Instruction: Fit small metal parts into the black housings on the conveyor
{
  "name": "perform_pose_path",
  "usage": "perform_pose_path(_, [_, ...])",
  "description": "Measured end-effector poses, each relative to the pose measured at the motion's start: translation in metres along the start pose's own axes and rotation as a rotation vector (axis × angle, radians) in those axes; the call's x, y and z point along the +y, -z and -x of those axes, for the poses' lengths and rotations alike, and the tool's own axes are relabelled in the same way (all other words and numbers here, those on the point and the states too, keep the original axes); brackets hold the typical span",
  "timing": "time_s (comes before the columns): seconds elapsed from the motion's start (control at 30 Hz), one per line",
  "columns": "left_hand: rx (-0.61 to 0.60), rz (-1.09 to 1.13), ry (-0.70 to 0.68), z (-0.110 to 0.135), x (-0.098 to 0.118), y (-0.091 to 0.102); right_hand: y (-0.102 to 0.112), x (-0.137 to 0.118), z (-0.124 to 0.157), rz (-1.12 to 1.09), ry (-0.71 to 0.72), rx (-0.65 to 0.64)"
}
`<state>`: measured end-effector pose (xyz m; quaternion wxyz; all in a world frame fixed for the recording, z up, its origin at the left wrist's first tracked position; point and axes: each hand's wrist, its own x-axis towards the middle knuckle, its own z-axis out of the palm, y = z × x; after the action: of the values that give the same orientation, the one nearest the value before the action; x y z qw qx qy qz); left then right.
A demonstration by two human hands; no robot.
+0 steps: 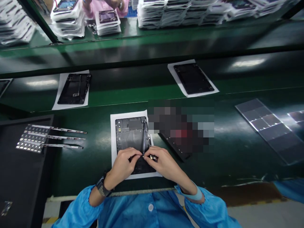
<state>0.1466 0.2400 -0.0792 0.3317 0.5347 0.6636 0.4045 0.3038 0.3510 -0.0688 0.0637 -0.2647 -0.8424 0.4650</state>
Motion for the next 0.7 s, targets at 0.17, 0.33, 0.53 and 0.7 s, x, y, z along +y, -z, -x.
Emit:
perform_pose_path(0.17, [-0.024, 0.044, 0.095, -0.003, 0.001, 0.003, 0.004, 0.001, 0.001, -0.002, -0.022, -0.028])
perform_pose_path(0.33, [-0.018, 0.113, 0.194, -0.007, 0.004, 0.005, 0.016, 0.006, 0.010, -0.123, -0.031, 0.010])
perform_pose_path(0.53, [-0.021, 0.196, 0.254, -0.008, 0.005, 0.007, 0.007, 0.008, 0.015, -0.466, -0.182, -0.080])
perform_pose_path(0.7, [-0.037, 0.211, 0.242, -0.006, 0.005, 0.006, -0.006, 0.009, 0.011, -0.559, -0.249, -0.074])
